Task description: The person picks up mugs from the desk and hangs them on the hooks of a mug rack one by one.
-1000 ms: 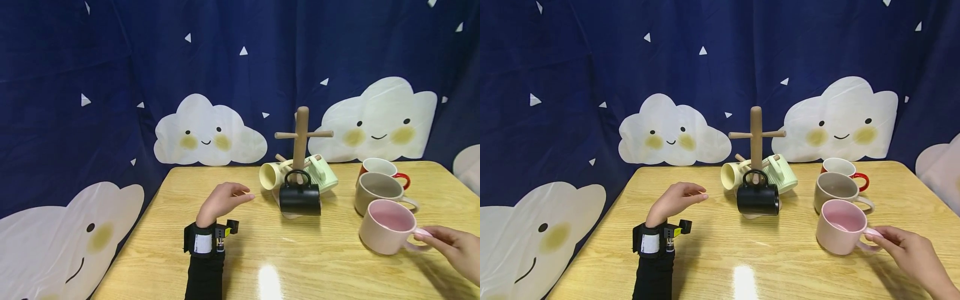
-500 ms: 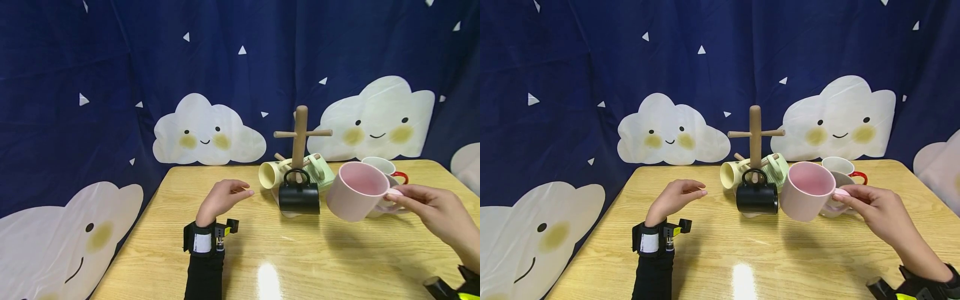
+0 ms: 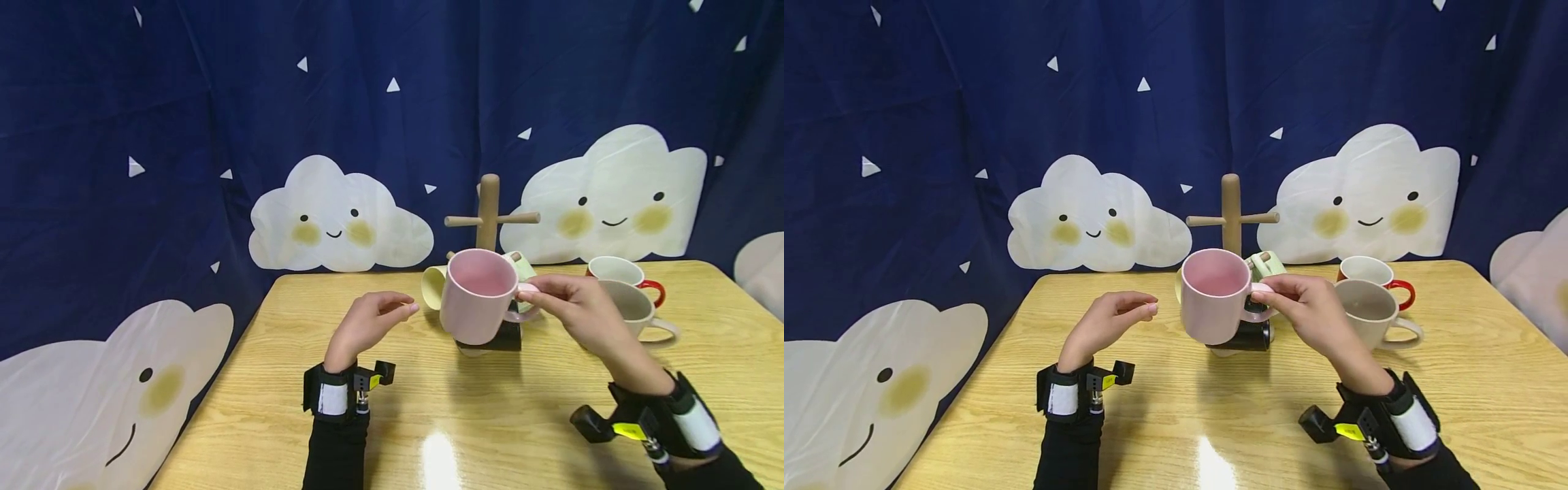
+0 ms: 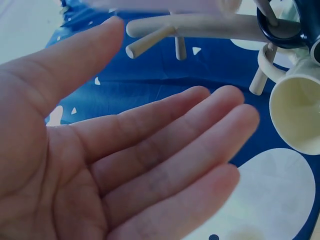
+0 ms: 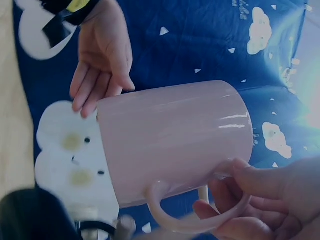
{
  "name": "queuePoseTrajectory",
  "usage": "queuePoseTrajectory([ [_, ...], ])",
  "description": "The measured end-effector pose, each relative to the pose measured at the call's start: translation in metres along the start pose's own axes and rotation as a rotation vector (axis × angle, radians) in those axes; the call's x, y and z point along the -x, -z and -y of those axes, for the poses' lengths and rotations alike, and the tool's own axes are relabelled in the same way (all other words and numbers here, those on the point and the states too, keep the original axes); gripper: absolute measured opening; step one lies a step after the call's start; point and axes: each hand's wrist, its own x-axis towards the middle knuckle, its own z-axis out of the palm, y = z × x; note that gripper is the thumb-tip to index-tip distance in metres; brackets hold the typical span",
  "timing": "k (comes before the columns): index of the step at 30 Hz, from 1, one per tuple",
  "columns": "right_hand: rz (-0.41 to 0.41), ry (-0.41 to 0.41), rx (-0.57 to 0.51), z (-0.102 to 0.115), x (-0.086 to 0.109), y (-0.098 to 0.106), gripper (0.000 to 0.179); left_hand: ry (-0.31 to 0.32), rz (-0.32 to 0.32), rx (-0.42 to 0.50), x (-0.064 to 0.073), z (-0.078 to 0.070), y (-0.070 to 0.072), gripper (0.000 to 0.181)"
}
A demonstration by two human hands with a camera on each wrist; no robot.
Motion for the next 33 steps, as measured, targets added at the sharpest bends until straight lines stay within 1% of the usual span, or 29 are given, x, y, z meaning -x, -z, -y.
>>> queuePoseTrajectory([
  [2,-0.004,0.022,-0.038,0.005,-0.004,-0.009,0.028,0.001,-0.014,0.027,0.000,0.000,-0.001,0.033],
  [3,-0.021,0.044,-0.044,0.007,-0.005,-0.014,0.026,-0.001,-0.018,0.042,-0.001,-0.001,-0.001,0.033],
  [5,-0.088,0.134,-0.028,0.010,-0.006,-0.022,0.021,-0.005,-0.026,0.060,-0.002,-0.001,-0.002,0.033],
  [8,-0.217,0.262,0.062,0.012,-0.003,-0.034,0.013,-0.005,-0.026,0.080,-0.003,-0.002,-0.005,0.036],
  [10,-0.287,0.323,0.124,0.012,-0.002,-0.041,0.010,0.004,-0.028,0.099,-0.005,-0.003,-0.007,0.038],
  [11,-0.309,0.346,0.147,0.012,-0.002,-0.043,0.010,0.008,-0.034,0.105,-0.006,-0.003,-0.008,0.040],
  [14,-0.341,0.404,0.199,0.011,-0.004,-0.049,0.011,0.027,-0.062,0.130,-0.008,-0.005,-0.009,0.043],
  [18,-0.343,0.461,0.235,0.010,-0.008,-0.054,0.010,0.056,-0.093,0.151,-0.010,-0.006,-0.009,0.047],
  [20,-0.325,0.457,0.222,0.009,-0.009,-0.055,0.007,0.069,-0.094,0.170,-0.012,-0.006,-0.010,0.049],
  [21,-0.301,0.440,0.200,0.009,-0.010,-0.055,0.005,0.072,-0.092,0.182,-0.012,-0.006,-0.010,0.051],
  [23,-0.235,0.379,0.140,0.008,-0.010,-0.055,0.006,0.092,-0.091,0.218,-0.013,-0.007,-0.011,0.056],
  [25,-0.165,0.298,0.085,0.007,-0.011,-0.054,0.010,0.099,-0.084,0.273,-0.012,-0.008,-0.012,0.061],
  [27,-0.105,0.226,0.052,0.005,-0.011,-0.052,0.014,0.101,-0.071,0.362,-0.012,-0.010,-0.013,0.066],
  [28,-0.089,0.202,0.049,0.005,-0.011,-0.052,0.015,0.102,-0.060,0.408,-0.011,-0.011,-0.013,0.070],
  [30,-0.081,0.183,0.054,0.005,-0.011,-0.051,0.017,0.083,-0.027,0.493,-0.008,-0.014,-0.014,0.084],
  [32,-0.098,0.193,0.063,0.005,-0.010,-0.051,0.016,0.061,0.012,0.570,-0.007,-0.016,-0.017,0.103],
  [33,-0.113,0.204,0.066,0.004,-0.010,-0.052,0.015,0.056,0.028,0.592,-0.006,-0.017,-0.019,0.112],
])
